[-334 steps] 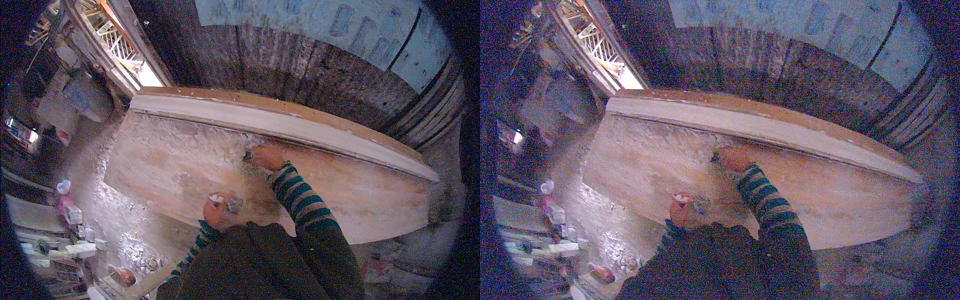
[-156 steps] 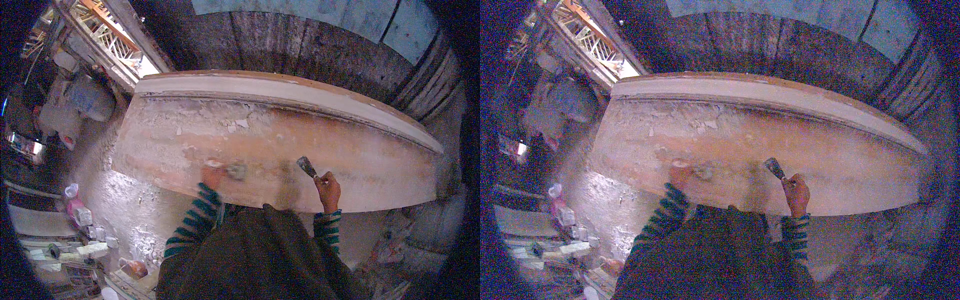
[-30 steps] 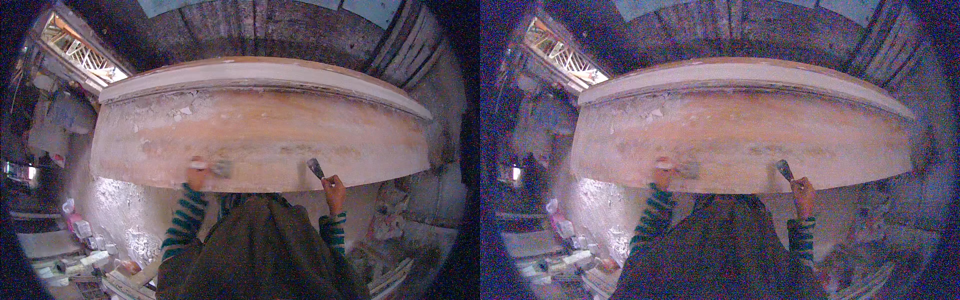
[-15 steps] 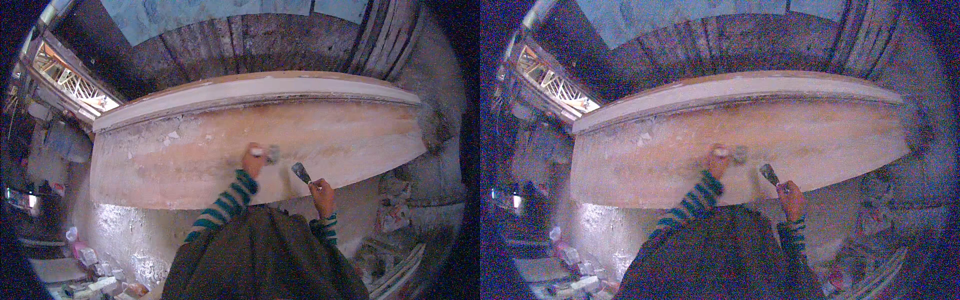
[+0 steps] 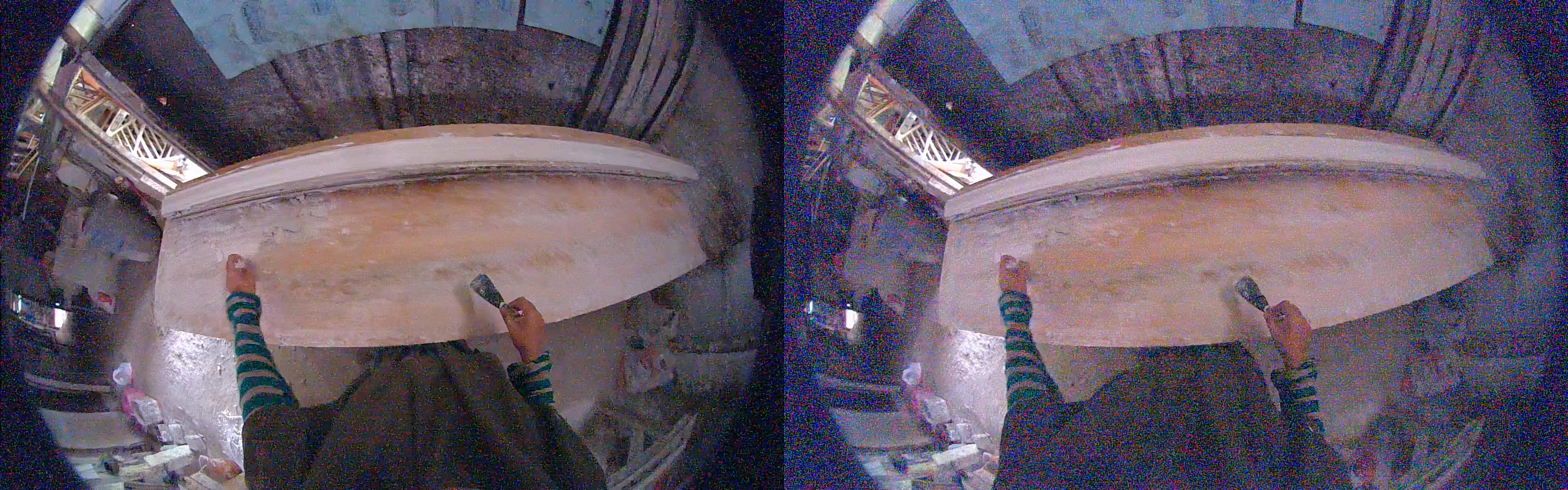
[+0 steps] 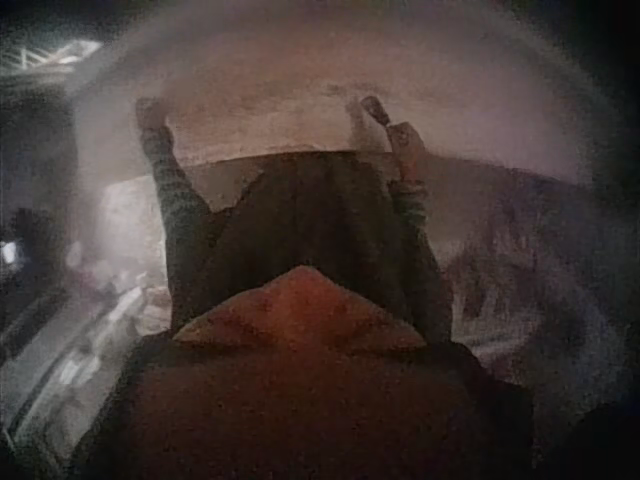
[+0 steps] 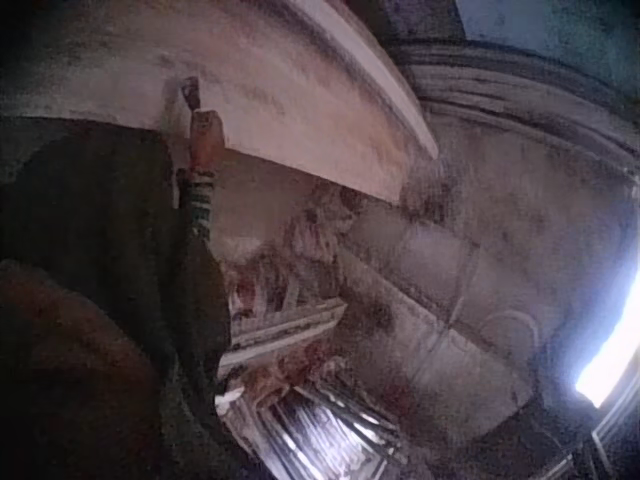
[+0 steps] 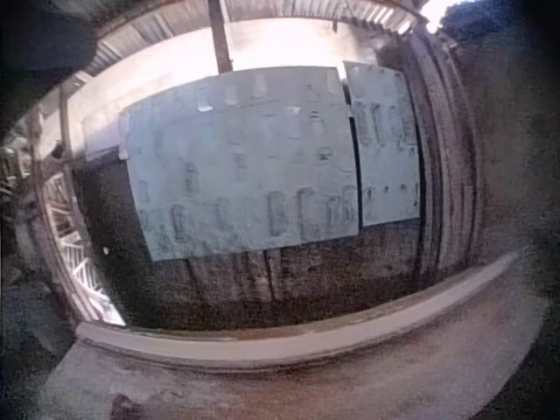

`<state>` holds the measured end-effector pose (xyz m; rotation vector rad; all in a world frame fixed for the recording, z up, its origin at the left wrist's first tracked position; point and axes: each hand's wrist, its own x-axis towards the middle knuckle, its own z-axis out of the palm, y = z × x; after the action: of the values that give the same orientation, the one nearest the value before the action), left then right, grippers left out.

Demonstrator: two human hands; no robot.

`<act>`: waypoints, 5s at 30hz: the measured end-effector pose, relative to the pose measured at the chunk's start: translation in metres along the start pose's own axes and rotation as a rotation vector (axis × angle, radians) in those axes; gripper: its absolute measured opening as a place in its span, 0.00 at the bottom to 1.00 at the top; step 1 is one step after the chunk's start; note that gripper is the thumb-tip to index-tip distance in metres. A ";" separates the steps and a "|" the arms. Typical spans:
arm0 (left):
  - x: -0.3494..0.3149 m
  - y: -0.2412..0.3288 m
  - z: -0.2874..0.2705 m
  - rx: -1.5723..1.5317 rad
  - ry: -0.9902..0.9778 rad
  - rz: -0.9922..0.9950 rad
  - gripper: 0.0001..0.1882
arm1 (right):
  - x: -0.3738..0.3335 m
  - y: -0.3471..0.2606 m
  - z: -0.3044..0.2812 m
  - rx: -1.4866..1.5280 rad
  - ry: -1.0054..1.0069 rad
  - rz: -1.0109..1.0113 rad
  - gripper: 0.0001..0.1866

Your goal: The person scrapes a white powdery residue from a large curved wooden board using a small metal scraper held in the right hand. The person repeatedly scrapes along the surface, gathering the residue into a pile and occasionally moving it aside.

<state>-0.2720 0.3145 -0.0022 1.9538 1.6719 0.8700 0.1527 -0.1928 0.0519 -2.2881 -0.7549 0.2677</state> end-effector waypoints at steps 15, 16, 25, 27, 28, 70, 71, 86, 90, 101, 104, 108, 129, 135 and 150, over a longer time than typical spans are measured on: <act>-0.190 0.309 0.270 -0.684 -0.505 0.239 0.15 | 0.006 -0.031 -0.007 0.073 0.005 0.140 0.10; -0.175 0.287 0.287 -0.647 -0.483 0.251 0.14 | 0.007 -0.039 -0.009 0.097 -0.020 0.152 0.10; -0.003 0.063 0.142 -0.604 0.032 0.021 0.14 | 0.028 -0.014 0.037 0.053 -0.098 -0.021 0.10; 0.025 -0.011 0.058 -0.090 0.072 0.211 0.15 | 0.042 -0.037 0.054 0.052 -0.119 -0.204 0.10; 0.028 0.005 0.039 -0.209 0.083 0.136 0.14 | 0.051 -0.045 0.061 0.019 -0.083 -0.258 0.10; -0.029 -0.033 -0.065 -0.588 0.106 -0.112 0.09 | 0.075 -0.207 0.230 -0.308 -0.004 -0.040 0.13; -0.029 -0.029 -0.067 -0.605 0.098 -0.125 0.09 | 0.078 -0.206 0.231 -0.365 -0.002 -0.040 0.13; -0.031 -0.046 -0.051 -0.635 0.143 -0.104 0.10 | 0.083 -0.205 0.231 -0.305 -0.059 -0.035 0.14; -0.030 -0.039 -0.060 -0.703 0.121 -0.204 0.11 | 0.075 -0.197 0.233 -0.298 -0.067 -0.034 0.12; -0.032 -0.014 -0.065 -0.361 0.253 -0.133 0.12 | 0.096 -0.224 0.225 -0.444 -0.121 -0.178 0.12; -0.037 -0.010 -0.064 -0.442 0.231 -0.145 0.11 | 0.096 -0.215 0.227 -0.404 -0.094 -0.182 0.12; -0.038 -0.004 -0.063 -0.538 0.194 -0.211 0.10 | 0.091 -0.191 0.219 -0.321 -0.162 -0.133 0.12; -0.042 -0.014 -0.045 -0.452 0.311 -0.066 0.13 | 0.092 -0.204 0.223 -0.326 -0.221 -0.155 0.12; -0.042 -0.012 -0.047 -0.277 0.289 -0.080 0.11 | 0.106 -0.218 0.236 -0.294 -0.139 -0.269 0.11; -0.043 -0.011 -0.047 -0.406 0.301 -0.141 0.13 | 0.101 -0.211 0.225 -0.391 -0.225 -0.162 0.12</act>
<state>-0.3162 0.2705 0.0160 1.4720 1.6073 1.3771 0.0537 0.1156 0.0331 -2.5678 -1.1906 0.3288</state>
